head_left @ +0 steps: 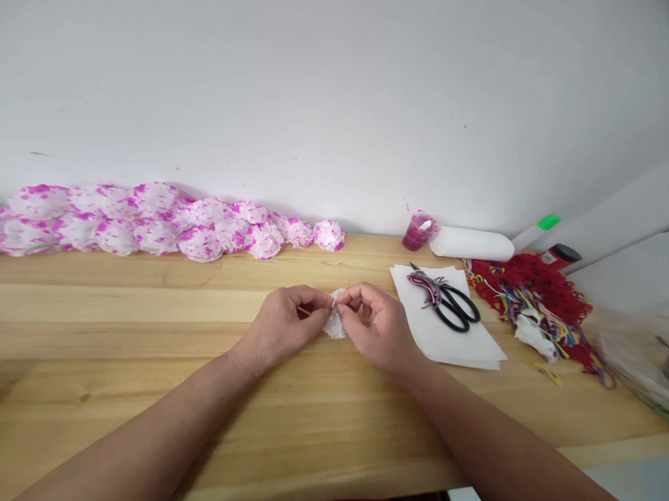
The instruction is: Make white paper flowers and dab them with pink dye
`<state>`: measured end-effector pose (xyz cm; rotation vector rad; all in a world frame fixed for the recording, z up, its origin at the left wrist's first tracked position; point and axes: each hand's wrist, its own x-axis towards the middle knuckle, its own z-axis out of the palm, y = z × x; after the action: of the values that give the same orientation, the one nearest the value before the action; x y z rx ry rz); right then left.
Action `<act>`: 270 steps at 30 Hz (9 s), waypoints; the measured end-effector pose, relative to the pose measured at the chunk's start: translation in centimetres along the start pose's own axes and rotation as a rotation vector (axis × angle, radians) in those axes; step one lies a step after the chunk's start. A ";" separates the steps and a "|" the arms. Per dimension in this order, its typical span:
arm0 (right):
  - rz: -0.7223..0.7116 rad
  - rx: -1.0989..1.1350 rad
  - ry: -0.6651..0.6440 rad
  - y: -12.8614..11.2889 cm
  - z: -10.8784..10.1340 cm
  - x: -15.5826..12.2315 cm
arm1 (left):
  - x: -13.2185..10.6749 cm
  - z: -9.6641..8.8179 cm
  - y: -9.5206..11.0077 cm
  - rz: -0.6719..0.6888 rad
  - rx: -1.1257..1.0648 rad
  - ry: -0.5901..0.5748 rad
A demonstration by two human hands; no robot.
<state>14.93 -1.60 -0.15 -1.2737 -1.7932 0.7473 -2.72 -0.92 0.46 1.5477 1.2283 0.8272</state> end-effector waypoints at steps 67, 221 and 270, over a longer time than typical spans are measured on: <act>0.090 0.110 -0.029 -0.2 0.0 0.3 | 0.0 -0.2 0.2 -0.067 -0.015 -0.065; -0.122 -0.141 0.088 -0.4 0.0 -0.3 | 0.6 0.3 -0.8 -0.061 -0.276 0.083; 0.020 0.018 0.008 0.4 0.4 0.0 | 0.6 0.9 -1.2 0.015 -0.268 0.143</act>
<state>14.75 -1.45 -0.68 -1.2831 -1.7652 0.7670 -2.15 -0.58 -1.03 1.3004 1.1552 1.0810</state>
